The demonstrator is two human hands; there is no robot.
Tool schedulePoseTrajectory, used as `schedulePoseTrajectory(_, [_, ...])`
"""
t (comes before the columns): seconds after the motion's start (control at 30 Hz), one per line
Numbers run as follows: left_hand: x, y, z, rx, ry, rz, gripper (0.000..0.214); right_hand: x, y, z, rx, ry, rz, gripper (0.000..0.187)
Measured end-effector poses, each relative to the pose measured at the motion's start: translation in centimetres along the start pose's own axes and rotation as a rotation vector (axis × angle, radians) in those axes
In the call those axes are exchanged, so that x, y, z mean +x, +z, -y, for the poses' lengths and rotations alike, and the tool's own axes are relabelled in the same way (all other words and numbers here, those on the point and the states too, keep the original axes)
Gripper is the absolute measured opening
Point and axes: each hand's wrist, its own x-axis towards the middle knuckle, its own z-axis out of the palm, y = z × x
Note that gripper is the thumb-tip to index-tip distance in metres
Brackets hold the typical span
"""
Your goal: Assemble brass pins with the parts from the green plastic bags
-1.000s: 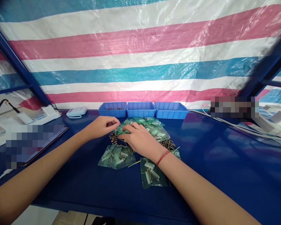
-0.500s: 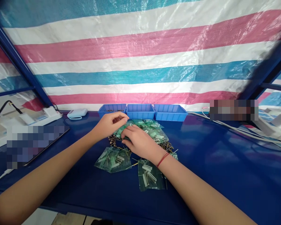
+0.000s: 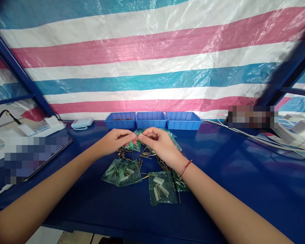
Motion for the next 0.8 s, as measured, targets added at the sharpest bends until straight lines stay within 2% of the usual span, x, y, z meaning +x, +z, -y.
schedulePoseTrajectory(0.3, [0.0,0.6,0.5,0.013,0.052,-0.062,0.028,-0.2,0.3,0.5,0.090,0.028,0.031,0.019])
schedulePoseTrajectory(0.53, [0.1,0.9,1.0,0.044,0.058,-0.126,0.025,-0.1,0.2,0.2,0.071,-0.011,-0.040,0.020])
schedulePoseTrajectory(0.67, [0.2,1.3,1.0,0.053,0.049,-0.159,0.021,-0.3,0.4,0.5,-0.093,-0.104,-0.057,0.019])
schedulePoseTrajectory(0.8, [0.4,1.6,1.0,-0.068,-0.031,-0.182,0.024,-0.7,0.5,1.2,-0.474,-0.370,-0.084,0.012])
